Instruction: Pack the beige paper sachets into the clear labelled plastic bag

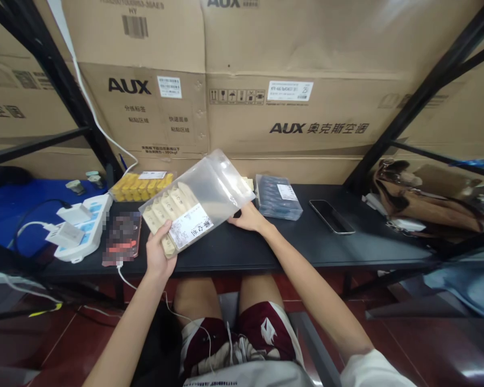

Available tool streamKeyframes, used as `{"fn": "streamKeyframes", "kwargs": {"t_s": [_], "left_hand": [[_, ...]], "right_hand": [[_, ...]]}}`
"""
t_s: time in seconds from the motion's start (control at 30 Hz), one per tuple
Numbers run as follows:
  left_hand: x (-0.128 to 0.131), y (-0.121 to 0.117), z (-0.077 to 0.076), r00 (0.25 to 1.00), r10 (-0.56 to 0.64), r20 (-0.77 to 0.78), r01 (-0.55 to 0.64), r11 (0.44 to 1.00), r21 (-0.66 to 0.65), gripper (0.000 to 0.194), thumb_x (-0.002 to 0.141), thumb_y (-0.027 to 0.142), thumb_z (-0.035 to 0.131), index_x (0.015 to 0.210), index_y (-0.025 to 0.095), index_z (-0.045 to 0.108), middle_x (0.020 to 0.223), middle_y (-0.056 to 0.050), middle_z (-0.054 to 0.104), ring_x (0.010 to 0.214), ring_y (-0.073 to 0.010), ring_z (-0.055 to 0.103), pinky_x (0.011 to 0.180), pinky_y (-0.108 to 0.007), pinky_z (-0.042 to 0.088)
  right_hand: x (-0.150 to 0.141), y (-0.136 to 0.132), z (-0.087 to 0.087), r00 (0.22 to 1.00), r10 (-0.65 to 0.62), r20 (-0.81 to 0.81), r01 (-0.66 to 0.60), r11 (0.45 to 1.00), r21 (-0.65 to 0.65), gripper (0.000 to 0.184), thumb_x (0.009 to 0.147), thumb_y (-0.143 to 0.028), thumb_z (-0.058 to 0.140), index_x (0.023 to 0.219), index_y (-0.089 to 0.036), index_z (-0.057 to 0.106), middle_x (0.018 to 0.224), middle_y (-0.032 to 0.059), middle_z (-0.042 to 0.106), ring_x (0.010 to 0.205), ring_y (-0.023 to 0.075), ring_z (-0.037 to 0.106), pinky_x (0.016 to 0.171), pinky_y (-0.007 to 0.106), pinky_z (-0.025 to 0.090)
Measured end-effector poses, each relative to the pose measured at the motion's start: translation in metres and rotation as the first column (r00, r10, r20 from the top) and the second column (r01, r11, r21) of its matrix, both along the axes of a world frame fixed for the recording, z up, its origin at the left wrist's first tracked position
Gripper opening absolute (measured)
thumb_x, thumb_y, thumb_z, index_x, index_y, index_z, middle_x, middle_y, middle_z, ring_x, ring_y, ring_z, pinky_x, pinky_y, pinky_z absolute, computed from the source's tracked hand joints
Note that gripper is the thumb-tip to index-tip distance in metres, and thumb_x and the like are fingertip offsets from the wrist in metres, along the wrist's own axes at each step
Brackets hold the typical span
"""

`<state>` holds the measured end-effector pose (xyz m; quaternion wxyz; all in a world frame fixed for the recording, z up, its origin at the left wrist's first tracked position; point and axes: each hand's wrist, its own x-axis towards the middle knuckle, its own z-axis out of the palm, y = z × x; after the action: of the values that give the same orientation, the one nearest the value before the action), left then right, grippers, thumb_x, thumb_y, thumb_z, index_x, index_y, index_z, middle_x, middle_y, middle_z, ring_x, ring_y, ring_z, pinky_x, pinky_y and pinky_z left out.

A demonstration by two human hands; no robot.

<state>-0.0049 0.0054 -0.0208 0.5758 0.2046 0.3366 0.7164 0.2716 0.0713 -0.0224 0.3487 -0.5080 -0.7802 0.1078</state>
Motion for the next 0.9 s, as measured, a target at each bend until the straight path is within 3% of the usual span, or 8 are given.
{"fn": "streamKeyframes", "kwargs": {"t_s": [0.17, 0.3, 0.37, 0.47, 0.63, 0.73, 0.8, 0.9], "left_hand": [[0.001, -0.003, 0.002, 1.000, -0.021, -0.018, 0.022, 1.000, 0.015, 0.042, 0.078, 0.022, 0.088, 0.119, 0.016, 0.082, 0.129, -0.012, 0.082, 0.126, -0.0322, 0.077, 0.112, -0.044, 0.063], [0.001, -0.003, 0.003, 0.999, -0.040, -0.029, 0.041, 0.999, 0.030, 0.047, 0.073, 0.022, 0.092, 0.119, 0.016, 0.081, 0.129, -0.014, 0.082, 0.129, -0.0356, 0.076, 0.112, -0.045, 0.063], [0.001, -0.003, 0.001, 0.997, -0.059, -0.056, 0.062, 0.997, 0.037, 0.052, 0.070, 0.023, 0.096, 0.119, 0.015, 0.080, 0.127, -0.015, 0.082, 0.129, -0.0376, 0.076, 0.112, -0.047, 0.063], [0.002, -0.004, -0.001, 0.991, -0.073, -0.111, 0.078, 0.996, 0.045, 0.059, 0.065, 0.025, 0.101, 0.119, 0.016, 0.079, 0.121, -0.015, 0.083, 0.126, -0.0390, 0.077, 0.111, -0.048, 0.062], [0.000, -0.006, -0.002, 0.982, -0.125, -0.139, 0.127, 0.992, 0.006, 0.069, 0.057, 0.030, 0.103, 0.119, 0.016, 0.079, 0.109, -0.013, 0.084, 0.118, -0.0404, 0.079, 0.103, -0.048, 0.066], [-0.001, -0.008, -0.001, 0.967, -0.178, -0.182, 0.177, 0.984, -0.023, 0.070, 0.054, 0.033, 0.105, 0.116, 0.015, 0.079, 0.102, -0.012, 0.084, 0.106, -0.0396, 0.082, 0.093, -0.047, 0.069], [-0.002, -0.008, -0.001, 0.957, -0.191, -0.217, 0.191, 0.981, -0.022, 0.072, 0.052, 0.033, 0.106, 0.116, 0.015, 0.079, 0.099, -0.011, 0.084, 0.100, -0.0380, 0.083, 0.088, -0.045, 0.069], [-0.002, -0.008, 0.000, 0.957, -0.195, -0.213, 0.193, 0.981, -0.027, 0.074, 0.051, 0.035, 0.106, 0.116, 0.014, 0.079, 0.098, -0.011, 0.083, 0.100, -0.0370, 0.082, 0.087, -0.043, 0.069]], "right_hand": [[0.012, 0.000, 0.011, 0.892, -0.067, -0.447, 0.112, 0.991, 0.076, 0.062, 0.090, -0.038, 0.065, 0.148, -0.017, 0.061, 0.145, 0.0184, 0.070, 0.132, 0.0333, 0.069, 0.111, 0.050, 0.060], [0.043, -0.027, 0.037, 0.507, 0.013, -0.862, 0.146, 0.984, 0.101, 0.074, 0.077, -0.033, 0.075, 0.149, -0.029, 0.057, 0.145, 0.0123, 0.068, 0.132, 0.0335, 0.068, 0.105, 0.051, 0.063], [0.058, -0.046, 0.051, 0.447, 0.086, -0.890, 0.113, 0.982, 0.151, 0.065, 0.078, -0.033, 0.073, 0.142, -0.032, 0.063, 0.143, 0.0094, 0.069, 0.135, 0.0322, 0.066, 0.108, 0.051, 0.061], [0.066, -0.068, 0.066, 0.484, 0.146, -0.863, 0.066, 0.977, 0.203, 0.058, 0.081, -0.032, 0.070, 0.139, -0.035, 0.067, 0.140, 0.0067, 0.071, 0.134, 0.0302, 0.067, 0.108, 0.050, 0.061], [0.052, -0.083, 0.077, 0.471, 0.170, -0.866, -0.119, 0.985, 0.129, 0.050, 0.071, -0.024, 0.085, 0.120, -0.034, 0.079, 0.123, 0.0037, 0.080, 0.106, 0.0252, 0.076, 0.081, 0.039, 0.065], [0.033, -0.090, 0.084, 0.684, 0.104, -0.722, -0.234, 0.969, -0.081, 0.044, 0.070, -0.030, 0.096, 0.112, -0.028, 0.085, 0.103, 0.0045, 0.083, 0.077, 0.0219, 0.075, 0.065, 0.037, 0.063], [0.019, -0.094, 0.089, 0.865, 0.031, -0.501, -0.141, 0.973, -0.184, 0.042, 0.075, -0.041, 0.098, 0.111, -0.024, 0.088, 0.096, 0.0067, 0.084, 0.068, 0.0214, 0.072, 0.060, 0.037, 0.060], [0.001, -0.097, 0.093, 0.954, -0.040, -0.298, 0.027, 0.999, -0.045, 0.035, 0.083, -0.053, 0.094, 0.102, -0.024, 0.091, 0.094, 0.0077, 0.084, 0.077, 0.0247, 0.075, 0.071, 0.040, 0.062]]}}
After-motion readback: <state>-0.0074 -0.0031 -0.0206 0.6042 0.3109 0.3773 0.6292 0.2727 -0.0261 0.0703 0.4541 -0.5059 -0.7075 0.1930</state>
